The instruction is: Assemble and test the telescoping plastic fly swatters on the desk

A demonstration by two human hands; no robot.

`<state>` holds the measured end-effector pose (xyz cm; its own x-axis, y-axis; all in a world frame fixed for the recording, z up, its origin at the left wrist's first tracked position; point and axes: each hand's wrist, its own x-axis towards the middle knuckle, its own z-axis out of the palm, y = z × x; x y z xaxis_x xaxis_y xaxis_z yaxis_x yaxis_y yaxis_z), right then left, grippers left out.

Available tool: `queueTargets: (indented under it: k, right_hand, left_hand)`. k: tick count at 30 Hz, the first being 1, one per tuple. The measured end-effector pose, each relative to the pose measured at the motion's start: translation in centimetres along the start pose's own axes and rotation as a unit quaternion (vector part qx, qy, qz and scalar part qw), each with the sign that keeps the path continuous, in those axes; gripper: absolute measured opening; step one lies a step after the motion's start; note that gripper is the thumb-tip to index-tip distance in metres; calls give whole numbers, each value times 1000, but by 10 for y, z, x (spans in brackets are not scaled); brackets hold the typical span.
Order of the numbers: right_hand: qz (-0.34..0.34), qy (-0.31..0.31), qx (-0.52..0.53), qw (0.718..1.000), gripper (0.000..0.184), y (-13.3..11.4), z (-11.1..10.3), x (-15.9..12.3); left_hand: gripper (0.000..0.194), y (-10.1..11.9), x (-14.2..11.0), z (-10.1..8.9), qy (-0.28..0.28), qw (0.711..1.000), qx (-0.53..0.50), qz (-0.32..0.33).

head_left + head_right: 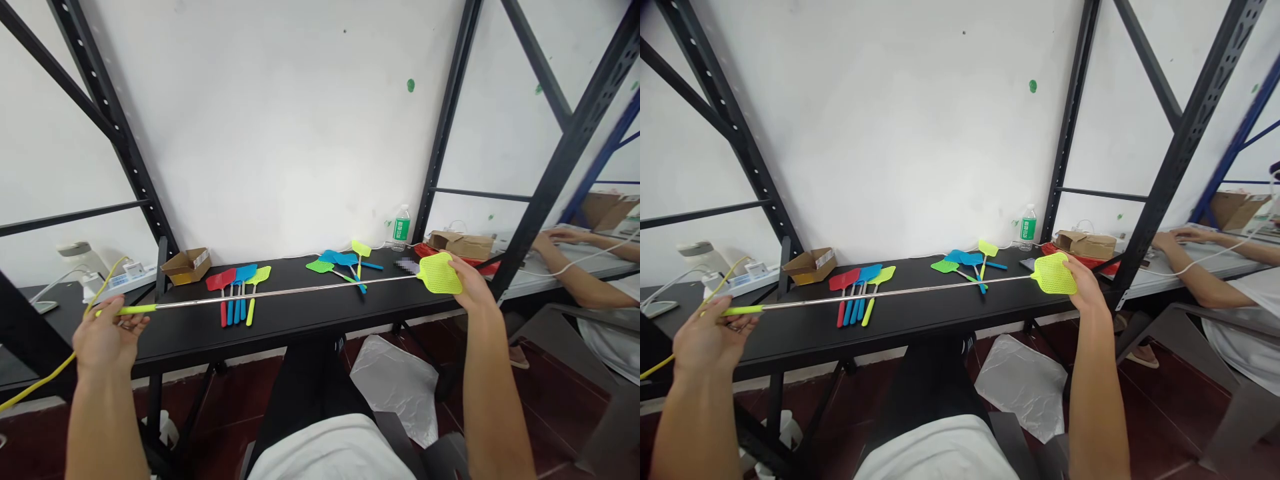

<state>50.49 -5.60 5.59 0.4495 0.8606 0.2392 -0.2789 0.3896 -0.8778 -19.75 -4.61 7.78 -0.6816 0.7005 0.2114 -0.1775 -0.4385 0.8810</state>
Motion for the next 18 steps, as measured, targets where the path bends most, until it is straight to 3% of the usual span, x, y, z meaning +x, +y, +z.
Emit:
queueTargets:
  k: [5, 11, 18]
  right_hand:
    - [-5, 17, -16, 1000, 39, 17, 2, 9]
    - [-11, 57, -53, 997, 35, 43, -6, 23]
    - [12, 69, -61, 996, 33, 48, -13, 26]
  left_hand:
    - [28, -16, 2, 4, -11, 999, 23, -22]
    - [30, -52, -1, 12, -50, 995, 66, -59]
    - [32, -72, 4, 8, -63, 992, 108, -36]
